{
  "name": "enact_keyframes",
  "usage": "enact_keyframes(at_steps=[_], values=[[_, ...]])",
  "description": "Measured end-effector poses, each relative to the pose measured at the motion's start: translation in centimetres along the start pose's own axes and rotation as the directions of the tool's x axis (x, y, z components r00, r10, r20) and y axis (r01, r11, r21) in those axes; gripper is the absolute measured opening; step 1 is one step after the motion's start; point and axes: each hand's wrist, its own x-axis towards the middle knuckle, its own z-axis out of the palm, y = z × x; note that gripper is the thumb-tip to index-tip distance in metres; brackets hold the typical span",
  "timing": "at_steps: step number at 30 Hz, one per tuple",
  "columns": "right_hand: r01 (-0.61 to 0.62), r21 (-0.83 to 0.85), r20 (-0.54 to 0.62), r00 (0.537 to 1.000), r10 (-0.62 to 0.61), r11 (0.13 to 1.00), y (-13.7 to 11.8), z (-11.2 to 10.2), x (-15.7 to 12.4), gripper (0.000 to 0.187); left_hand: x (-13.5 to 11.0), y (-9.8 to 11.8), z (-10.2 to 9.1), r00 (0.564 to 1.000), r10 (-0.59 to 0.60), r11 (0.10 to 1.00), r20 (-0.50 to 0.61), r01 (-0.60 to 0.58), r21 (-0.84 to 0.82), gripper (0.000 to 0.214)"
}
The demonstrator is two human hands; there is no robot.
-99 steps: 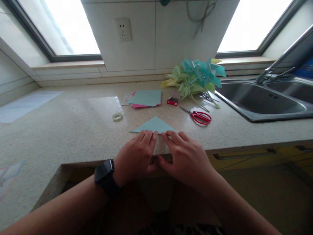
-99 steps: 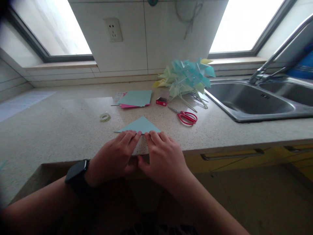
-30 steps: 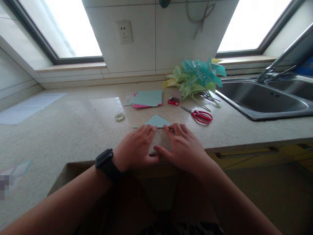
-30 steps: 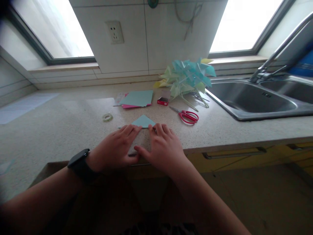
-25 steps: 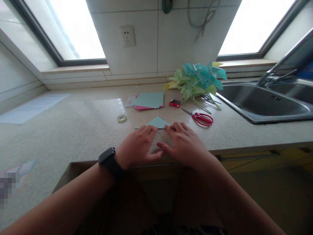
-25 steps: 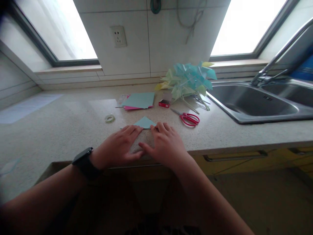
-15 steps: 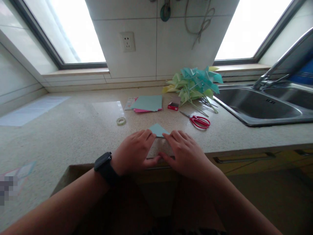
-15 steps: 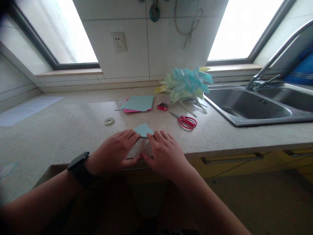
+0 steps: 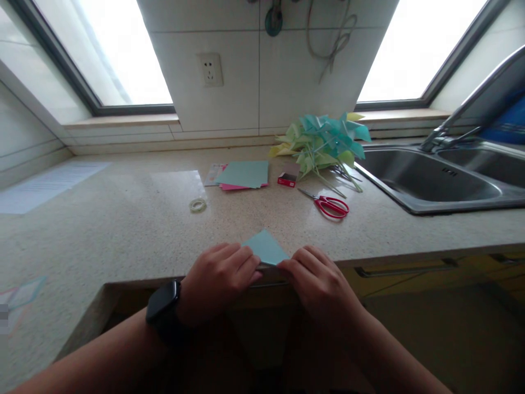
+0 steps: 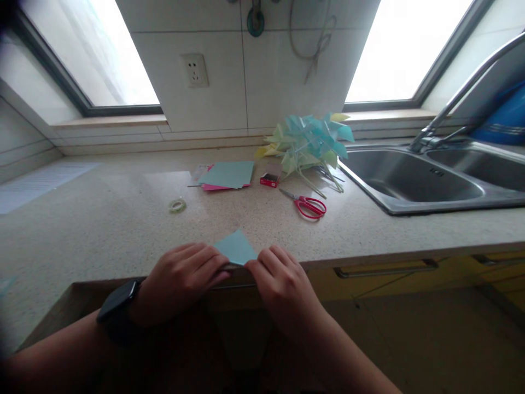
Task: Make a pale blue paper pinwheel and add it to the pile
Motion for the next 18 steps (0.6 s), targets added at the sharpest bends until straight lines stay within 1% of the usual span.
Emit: enact_keyframes(at_steps=[5,8,11,13,14,15,16,17,18], values=[[0.066,0.036,-0.095,0.994,-0.062,0.997,-0.3,0.1,-0.4,0.021,0.0,0.2,-0.2,1.0,0.0,1.0,-0.022,0.0,-0.003,0.014],[0.099,0.021,-0.127,0.987,-0.095,0.995,-0.6,-0.2,-0.4,0.021,0.2,0.6,-0.6,1.0,-0.015,1.0,0.002,0.015,-0.004,0.013],[0.116,-0.018,-0.164,0.979,-0.118,0.993,-0.8,-1.1,-0.1,0.017,0.3,0.9,-1.4,0.998,-0.051,0.997,0.039,0.052,-0.048,0.014],[0.109,-0.025,-0.205,0.972,-0.112,0.994,-1.0,-2.1,0.2,0.011,0.5,1.3,-2.3,0.993,-0.099,0.986,0.058,0.105,-0.13,0.015],[0.094,-0.016,-0.243,0.965,-0.095,0.995,-1.0,-2.6,0.3,0.011,0.6,1.4,-2.9,0.989,-0.135,0.97,0.067,0.145,-0.193,0.016],[0.064,0.006,-0.297,0.953,-0.06,0.998,-1.1,-3.0,0.4,0.017,0.7,1.6,-3.4,0.981,-0.177,0.943,0.083,0.193,-0.273,0.016],[0.01,0.053,-0.364,0.931,0.01,0.999,-1.2,-3.3,0.4,0.027,0.7,1.7,-3.8,0.969,-0.224,0.899,0.107,0.248,-0.361,0.016],[-0.061,0.141,-0.427,0.897,0.116,0.988,-1.3,-3.5,0.4,0.038,0.8,1.9,-4.2,0.954,-0.268,0.84,0.138,0.301,-0.451,0.015],[-0.134,0.267,-0.468,0.848,0.25,0.954,-1.5,-3.5,0.4,0.048,0.9,2.0,-4.5,0.934,-0.31,0.77,0.18,0.357,-0.529,0.014]])
